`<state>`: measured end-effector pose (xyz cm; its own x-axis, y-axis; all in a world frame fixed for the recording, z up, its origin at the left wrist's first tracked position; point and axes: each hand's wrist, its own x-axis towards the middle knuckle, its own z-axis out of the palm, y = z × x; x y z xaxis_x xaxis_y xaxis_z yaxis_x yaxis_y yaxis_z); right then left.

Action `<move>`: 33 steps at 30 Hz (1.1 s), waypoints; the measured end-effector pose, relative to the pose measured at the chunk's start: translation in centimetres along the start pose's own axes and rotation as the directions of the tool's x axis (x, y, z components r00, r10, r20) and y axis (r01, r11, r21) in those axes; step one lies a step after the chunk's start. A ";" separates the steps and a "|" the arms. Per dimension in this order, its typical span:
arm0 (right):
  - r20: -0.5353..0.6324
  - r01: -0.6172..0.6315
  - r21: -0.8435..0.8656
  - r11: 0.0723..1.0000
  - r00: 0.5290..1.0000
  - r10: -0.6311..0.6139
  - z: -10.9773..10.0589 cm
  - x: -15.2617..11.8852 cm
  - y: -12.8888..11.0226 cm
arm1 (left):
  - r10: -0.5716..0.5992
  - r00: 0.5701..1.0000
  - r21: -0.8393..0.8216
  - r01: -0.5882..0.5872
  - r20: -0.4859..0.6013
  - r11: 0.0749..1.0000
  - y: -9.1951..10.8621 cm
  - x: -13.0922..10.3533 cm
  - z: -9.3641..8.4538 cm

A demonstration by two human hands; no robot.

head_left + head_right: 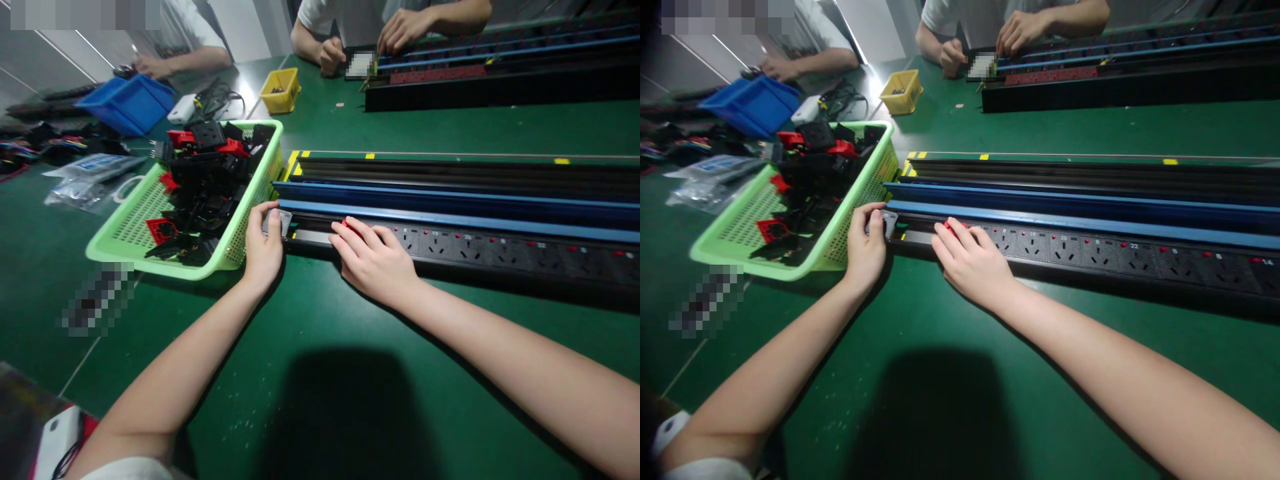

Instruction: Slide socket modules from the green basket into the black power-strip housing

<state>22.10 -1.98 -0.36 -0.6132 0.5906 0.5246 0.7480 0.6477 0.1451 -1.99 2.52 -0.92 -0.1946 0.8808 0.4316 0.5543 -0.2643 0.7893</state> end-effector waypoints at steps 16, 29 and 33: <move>0.002 0.006 -0.020 1.000 1.000 -0.006 -0.4 0.2 0.0 | -0.157 0.986 -0.065 0.161 0.052 0.985 -1.0 0.4 0.1; 0.051 -0.076 -0.029 0.997 0.996 0.077 -0.7 0.4 -0.3 | -0.173 0.976 -0.068 0.183 0.131 0.981 0.1 -0.3 0.3; 0.040 -0.108 -0.048 0.993 0.993 0.110 -0.4 0.4 -0.5 | -0.158 0.981 0.010 0.158 0.116 0.987 0.2 -0.4 0.3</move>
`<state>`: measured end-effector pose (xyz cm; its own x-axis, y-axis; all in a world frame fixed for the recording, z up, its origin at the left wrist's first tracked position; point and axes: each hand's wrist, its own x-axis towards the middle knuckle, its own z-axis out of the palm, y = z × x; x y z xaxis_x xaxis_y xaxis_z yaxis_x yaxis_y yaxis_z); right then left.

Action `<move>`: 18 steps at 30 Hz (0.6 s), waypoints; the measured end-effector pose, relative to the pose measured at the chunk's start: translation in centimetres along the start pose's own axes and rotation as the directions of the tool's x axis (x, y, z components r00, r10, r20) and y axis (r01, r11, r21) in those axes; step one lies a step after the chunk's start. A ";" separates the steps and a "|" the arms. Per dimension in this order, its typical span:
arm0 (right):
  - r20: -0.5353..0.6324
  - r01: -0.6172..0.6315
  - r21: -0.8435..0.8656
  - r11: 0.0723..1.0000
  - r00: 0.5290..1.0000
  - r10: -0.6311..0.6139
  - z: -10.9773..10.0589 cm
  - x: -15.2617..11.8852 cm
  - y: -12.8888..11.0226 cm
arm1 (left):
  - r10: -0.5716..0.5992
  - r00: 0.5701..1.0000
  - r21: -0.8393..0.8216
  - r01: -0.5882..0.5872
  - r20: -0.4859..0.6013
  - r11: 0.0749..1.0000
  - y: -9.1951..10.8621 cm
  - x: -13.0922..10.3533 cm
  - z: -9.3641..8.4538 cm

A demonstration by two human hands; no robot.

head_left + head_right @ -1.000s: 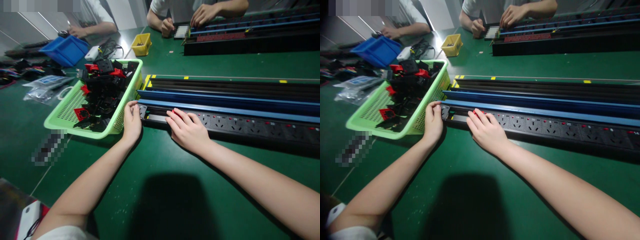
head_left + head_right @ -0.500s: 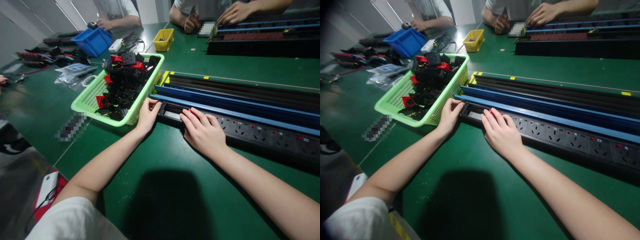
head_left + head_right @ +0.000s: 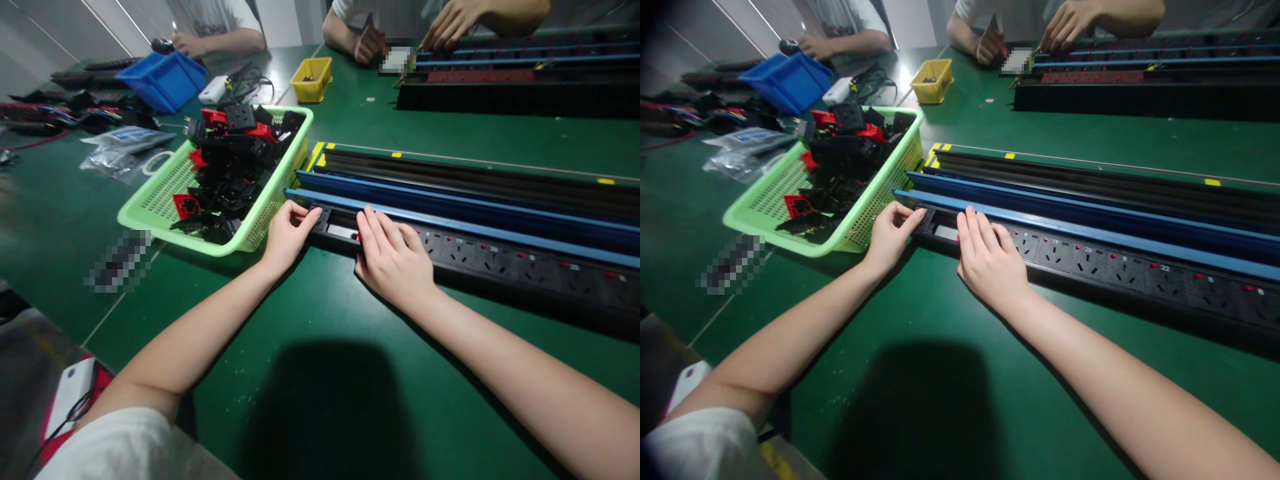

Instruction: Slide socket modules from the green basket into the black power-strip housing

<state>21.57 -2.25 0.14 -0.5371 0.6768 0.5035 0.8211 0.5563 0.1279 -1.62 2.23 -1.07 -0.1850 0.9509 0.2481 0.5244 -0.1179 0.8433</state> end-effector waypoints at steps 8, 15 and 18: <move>0.022 -0.017 0.030 0.999 1.000 0.016 0.3 -0.1 0.0 | 0.028 1.000 0.118 -0.029 0.009 0.993 0.8 -0.3 -0.4; 0.038 -0.025 0.064 0.998 0.999 0.023 0.2 -0.1 0.0 | 0.057 0.998 0.090 -0.058 0.004 0.994 0.5 -0.1 -0.4; 0.048 -0.064 0.114 0.991 0.997 0.059 0.1 -0.1 -0.1 | 0.059 0.998 0.103 -0.059 0.002 0.993 0.5 -0.1 -0.4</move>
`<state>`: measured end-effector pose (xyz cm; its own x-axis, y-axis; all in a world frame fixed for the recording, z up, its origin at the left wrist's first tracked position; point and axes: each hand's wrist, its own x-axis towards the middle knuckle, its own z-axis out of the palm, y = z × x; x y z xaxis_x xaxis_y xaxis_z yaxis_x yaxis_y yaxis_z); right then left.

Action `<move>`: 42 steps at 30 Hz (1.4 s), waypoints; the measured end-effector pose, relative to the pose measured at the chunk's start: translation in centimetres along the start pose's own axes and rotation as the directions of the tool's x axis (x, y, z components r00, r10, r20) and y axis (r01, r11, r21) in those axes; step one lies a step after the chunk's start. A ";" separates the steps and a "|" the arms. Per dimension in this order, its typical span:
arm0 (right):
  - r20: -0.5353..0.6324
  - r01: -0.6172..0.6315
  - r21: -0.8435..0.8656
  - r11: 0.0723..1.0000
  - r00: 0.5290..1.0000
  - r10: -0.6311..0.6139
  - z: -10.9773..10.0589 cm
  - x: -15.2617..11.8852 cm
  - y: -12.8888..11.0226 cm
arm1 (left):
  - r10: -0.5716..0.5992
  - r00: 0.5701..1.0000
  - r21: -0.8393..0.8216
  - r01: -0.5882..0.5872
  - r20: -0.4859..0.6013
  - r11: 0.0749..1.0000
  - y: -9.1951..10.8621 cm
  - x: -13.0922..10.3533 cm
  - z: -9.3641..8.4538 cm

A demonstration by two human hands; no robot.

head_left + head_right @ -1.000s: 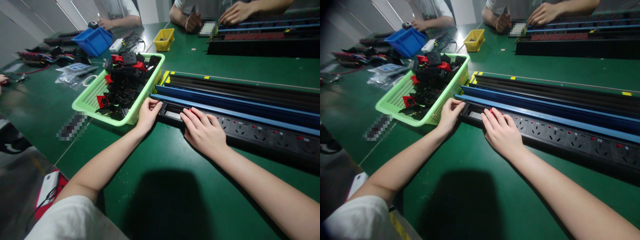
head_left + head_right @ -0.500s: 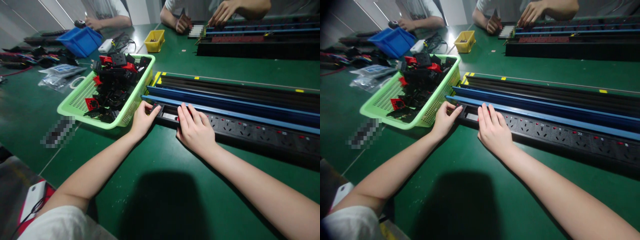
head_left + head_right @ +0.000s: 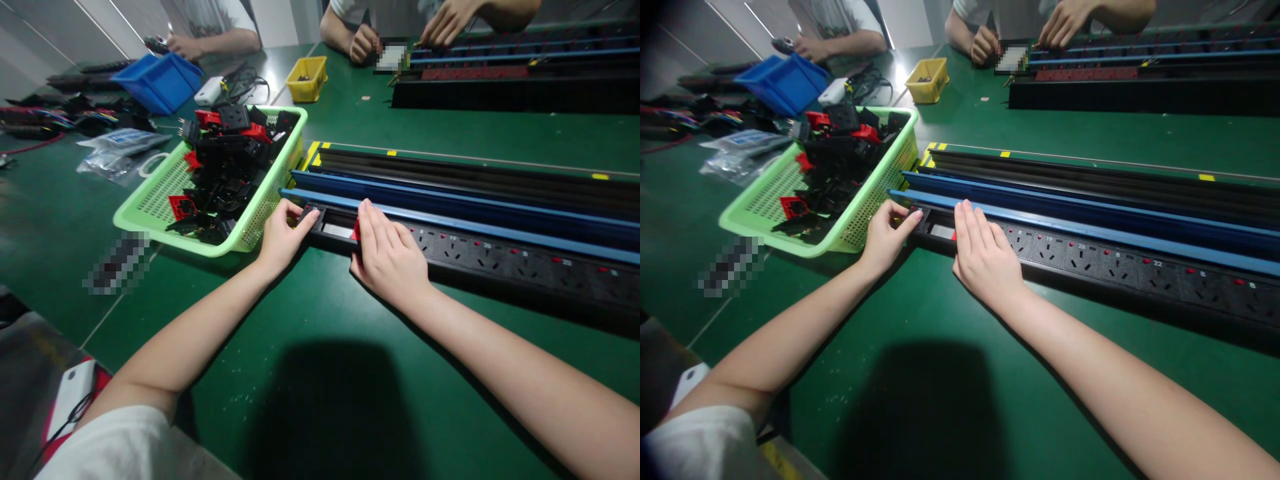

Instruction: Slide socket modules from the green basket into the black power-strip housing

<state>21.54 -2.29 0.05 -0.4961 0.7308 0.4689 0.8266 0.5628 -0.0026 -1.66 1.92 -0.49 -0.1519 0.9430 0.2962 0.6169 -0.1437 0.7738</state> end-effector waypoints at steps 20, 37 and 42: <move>0.016 -0.038 -0.027 0.999 0.999 0.038 0.0 0.0 -0.2 | 0.023 1.000 -0.021 -0.024 -0.011 0.999 0.2 -0.1 0.1; 0.024 -0.050 -0.002 0.999 0.998 0.050 0.0 -0.1 -0.2 | 0.297 0.937 0.245 -0.337 0.184 0.909 2.0 -1.5 0.7; 0.020 -0.059 0.015 0.998 0.998 0.058 0.2 -0.1 -0.2 | 0.302 0.910 0.347 -0.391 0.283 0.852 1.9 -1.9 0.6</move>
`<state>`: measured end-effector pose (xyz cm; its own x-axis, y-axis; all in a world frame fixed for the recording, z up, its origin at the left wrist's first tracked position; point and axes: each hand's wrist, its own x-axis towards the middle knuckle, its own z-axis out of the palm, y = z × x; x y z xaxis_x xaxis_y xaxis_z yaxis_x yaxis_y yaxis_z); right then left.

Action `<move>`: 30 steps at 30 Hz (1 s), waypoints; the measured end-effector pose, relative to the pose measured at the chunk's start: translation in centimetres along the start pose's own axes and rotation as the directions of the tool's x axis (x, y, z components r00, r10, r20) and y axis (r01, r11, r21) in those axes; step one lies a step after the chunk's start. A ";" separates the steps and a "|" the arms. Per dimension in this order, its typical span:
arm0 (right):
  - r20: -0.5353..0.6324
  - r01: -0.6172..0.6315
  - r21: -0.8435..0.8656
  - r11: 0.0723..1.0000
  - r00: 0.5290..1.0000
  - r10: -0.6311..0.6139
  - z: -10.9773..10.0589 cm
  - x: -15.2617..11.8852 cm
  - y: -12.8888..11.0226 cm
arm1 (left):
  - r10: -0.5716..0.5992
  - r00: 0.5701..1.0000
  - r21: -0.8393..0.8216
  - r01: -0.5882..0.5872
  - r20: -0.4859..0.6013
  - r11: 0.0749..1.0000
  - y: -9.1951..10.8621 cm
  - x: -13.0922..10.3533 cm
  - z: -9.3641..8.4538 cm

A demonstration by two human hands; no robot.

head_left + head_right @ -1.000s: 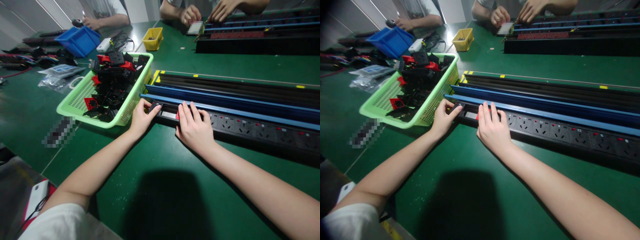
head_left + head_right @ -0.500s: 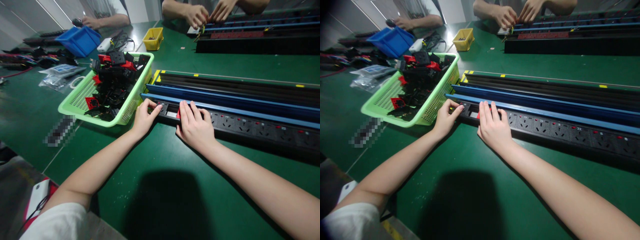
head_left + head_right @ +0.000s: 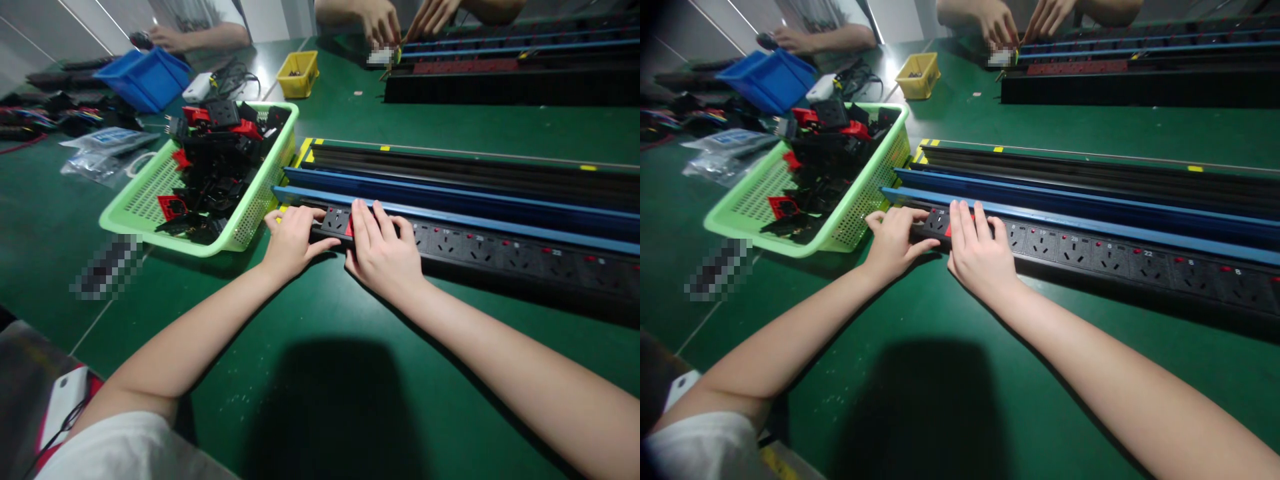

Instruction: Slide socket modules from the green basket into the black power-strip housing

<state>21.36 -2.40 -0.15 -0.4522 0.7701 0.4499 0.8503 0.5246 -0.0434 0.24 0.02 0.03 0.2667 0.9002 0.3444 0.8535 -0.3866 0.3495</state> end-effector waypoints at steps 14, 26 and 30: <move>0.002 -0.008 0.002 1.000 1.000 0.008 0.2 0.0 0.1 | 0.062 0.998 0.061 -0.063 0.032 0.996 -0.4 0.0 -0.2; 0.002 -0.005 0.001 1.000 1.000 0.005 0.2 0.0 0.0 | 0.156 0.988 0.133 -0.151 -0.021 0.980 -0.6 0.1 -0.6; 0.021 -0.004 0.024 1.000 1.000 0.004 0.3 -0.1 0.1 | 0.250 0.966 0.169 -0.238 -0.058 0.956 -0.8 -0.2 -0.4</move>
<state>21.37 -2.33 -0.42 -0.4547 0.7795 0.4308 0.8454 0.5300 -0.0666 -0.67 0.02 0.03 0.4455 0.7614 0.4710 0.8287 -0.5497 0.1048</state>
